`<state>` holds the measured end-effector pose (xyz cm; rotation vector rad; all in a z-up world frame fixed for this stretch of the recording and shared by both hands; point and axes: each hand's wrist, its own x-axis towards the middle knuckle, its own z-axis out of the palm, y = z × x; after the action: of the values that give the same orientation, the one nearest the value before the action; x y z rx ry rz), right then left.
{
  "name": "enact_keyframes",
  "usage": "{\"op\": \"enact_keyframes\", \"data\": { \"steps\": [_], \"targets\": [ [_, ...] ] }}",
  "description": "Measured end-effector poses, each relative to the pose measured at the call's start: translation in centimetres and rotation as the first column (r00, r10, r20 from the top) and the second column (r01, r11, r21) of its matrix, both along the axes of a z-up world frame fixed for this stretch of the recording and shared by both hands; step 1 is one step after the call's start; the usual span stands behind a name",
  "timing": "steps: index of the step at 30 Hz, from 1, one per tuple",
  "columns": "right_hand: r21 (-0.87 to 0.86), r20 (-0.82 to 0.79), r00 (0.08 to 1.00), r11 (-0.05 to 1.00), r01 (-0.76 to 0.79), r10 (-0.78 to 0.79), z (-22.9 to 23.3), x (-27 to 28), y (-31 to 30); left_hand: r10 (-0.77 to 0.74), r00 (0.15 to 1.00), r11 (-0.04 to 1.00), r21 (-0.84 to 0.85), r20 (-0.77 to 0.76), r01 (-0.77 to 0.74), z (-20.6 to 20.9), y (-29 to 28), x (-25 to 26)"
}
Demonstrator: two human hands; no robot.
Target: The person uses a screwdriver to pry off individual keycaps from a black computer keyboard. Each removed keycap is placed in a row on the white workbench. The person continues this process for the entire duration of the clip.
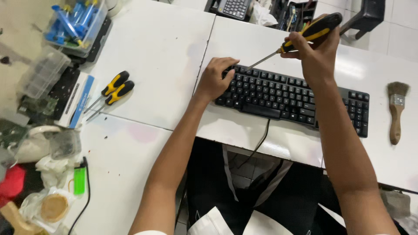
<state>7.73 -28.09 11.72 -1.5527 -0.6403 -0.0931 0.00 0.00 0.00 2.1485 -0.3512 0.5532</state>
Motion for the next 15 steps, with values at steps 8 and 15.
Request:
{"op": "enact_keyframes", "data": {
  "steps": [8,15],
  "targets": [
    [-0.027,0.175,0.982,0.997,-0.071,0.075,1.8,-1.3,3.2,0.041,0.999,0.998,0.041,0.026,-0.042,1.0,-0.3,-0.4],
    [-0.001,0.117,0.993,1.0,0.023,-0.023,1.9,-2.8,3.5,0.056,0.998,0.998,-0.014,-0.012,-0.056,2.3,-0.7,-0.8]
  ]
}}
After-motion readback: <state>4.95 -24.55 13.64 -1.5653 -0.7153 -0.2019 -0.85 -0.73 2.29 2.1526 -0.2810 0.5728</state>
